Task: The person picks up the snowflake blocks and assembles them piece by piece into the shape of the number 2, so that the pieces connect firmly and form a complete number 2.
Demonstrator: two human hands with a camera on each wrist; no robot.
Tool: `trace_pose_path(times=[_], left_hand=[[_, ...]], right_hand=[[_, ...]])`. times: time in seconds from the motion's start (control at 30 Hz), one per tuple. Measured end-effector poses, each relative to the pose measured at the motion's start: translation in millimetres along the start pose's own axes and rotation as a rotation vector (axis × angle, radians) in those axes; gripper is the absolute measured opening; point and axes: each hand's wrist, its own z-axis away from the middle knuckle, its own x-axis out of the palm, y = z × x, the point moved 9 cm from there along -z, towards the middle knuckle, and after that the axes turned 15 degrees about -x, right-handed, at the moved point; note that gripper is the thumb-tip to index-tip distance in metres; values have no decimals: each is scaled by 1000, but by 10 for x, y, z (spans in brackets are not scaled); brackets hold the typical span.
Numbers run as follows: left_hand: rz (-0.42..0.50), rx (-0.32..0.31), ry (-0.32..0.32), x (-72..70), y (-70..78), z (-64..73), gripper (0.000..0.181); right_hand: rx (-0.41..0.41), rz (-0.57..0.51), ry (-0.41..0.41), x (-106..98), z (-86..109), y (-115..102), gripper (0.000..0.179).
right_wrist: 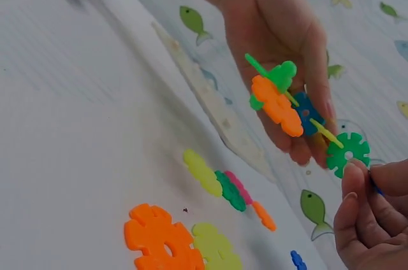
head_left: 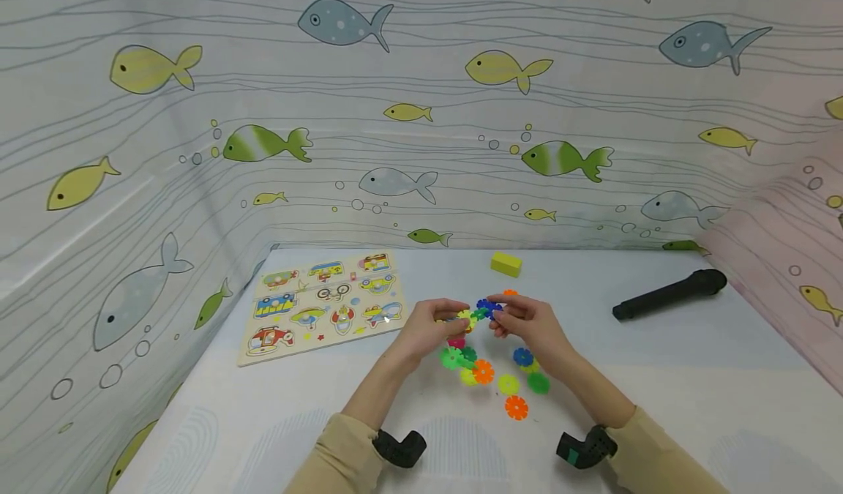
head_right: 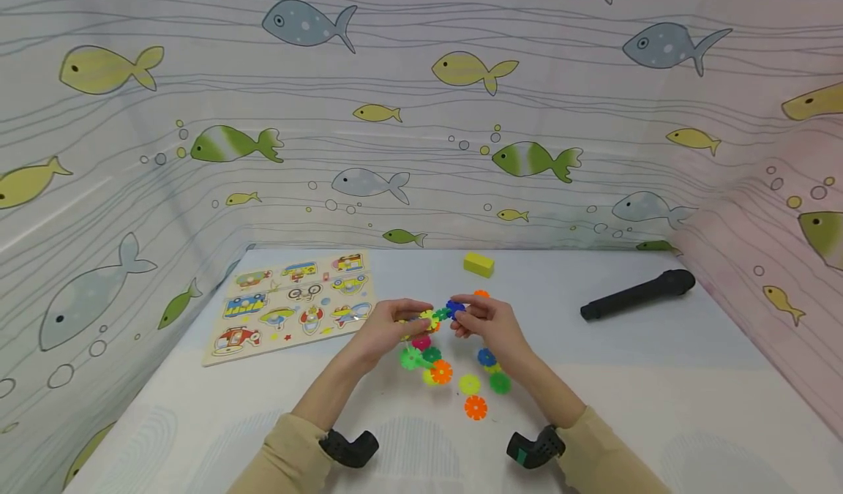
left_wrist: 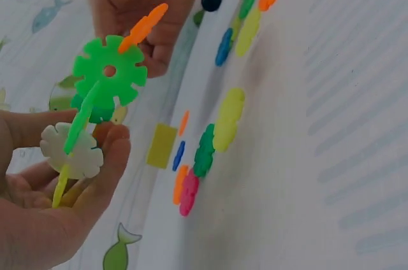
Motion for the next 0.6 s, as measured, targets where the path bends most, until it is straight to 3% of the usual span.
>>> trace_pose_path(times=[0.33,0.6], left_hand=[[-75,22,-77,97,27,24,39],[-99,27,-77,105,-1,-5,38]], right_hand=[[41,-92,4,-7,14,-3,42],[57,-16,-26,-1,12,24,43]])
